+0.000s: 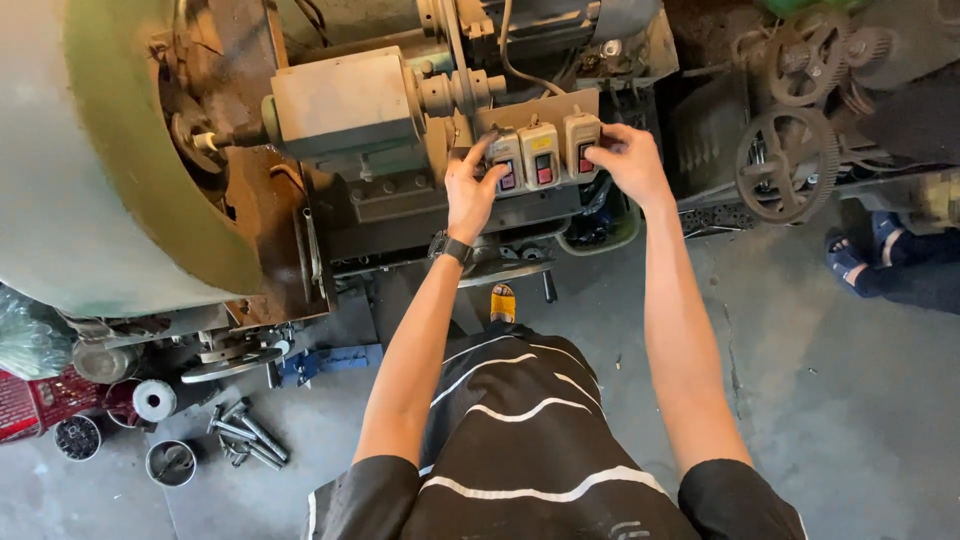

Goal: Setting up and securing a metal gear in a lathe chuck for machining

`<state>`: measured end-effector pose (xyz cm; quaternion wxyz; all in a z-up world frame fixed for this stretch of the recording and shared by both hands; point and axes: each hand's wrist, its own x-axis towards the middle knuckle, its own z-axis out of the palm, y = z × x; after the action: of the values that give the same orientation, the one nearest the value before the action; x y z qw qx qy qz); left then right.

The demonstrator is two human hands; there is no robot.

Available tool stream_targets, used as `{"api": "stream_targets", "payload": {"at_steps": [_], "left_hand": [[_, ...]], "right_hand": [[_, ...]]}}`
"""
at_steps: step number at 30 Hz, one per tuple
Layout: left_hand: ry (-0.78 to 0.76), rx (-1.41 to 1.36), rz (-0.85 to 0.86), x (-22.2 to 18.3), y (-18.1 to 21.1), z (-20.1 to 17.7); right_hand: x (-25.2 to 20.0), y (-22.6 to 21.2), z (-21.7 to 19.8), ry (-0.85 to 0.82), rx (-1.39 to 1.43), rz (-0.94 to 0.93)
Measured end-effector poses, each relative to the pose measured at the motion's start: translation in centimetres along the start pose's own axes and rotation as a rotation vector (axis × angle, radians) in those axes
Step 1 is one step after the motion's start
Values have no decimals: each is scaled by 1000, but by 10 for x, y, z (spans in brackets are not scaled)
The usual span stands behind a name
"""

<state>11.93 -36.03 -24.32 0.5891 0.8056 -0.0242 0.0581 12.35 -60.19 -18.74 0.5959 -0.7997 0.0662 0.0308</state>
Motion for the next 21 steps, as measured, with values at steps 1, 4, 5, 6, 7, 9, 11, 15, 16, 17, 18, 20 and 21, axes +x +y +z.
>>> {"api": "stream_targets", "payload": {"at_steps": [1, 4, 5, 6, 7, 9, 11, 15, 16, 17, 18, 20, 21], "left_hand": [[0, -14, 7, -1, 0, 0], [3, -20, 27, 1, 0, 0], [5, -13, 37, 0, 0, 0], [6, -13, 37, 0, -3, 1], [9, 8, 46, 0, -5, 2], [22, 33, 60, 2, -4, 2], [39, 108, 90, 3, 1, 0], [92, 311, 182, -26, 21, -7], [95, 286, 221, -44, 32, -15], [99, 263, 260, -60, 43, -21], [117, 283, 249, -83, 37, -37], [81, 224, 181, -128, 27, -66], [98, 246, 171, -150, 12, -88]], "right_hand": [[5, 7, 0, 25, -37, -9], [16, 19, -2, 61, -97, -34], [17, 23, -2, 72, -119, -47], [15, 20, -4, 71, -119, -48], [12, 16, -5, 50, -74, -45], [9, 13, -10, 23, -27, -53], [7, 16, -12, 1, 122, -38], [-14, 35, -4, 145, 268, 109], [-21, 48, -3, 240, 398, 171], [-27, 60, -2, 334, 526, 237], [-68, 185, -6, 305, 534, 241], [-43, 339, -13, 229, -1147, -160], [-65, 317, 9, 209, -1130, -176]]}}
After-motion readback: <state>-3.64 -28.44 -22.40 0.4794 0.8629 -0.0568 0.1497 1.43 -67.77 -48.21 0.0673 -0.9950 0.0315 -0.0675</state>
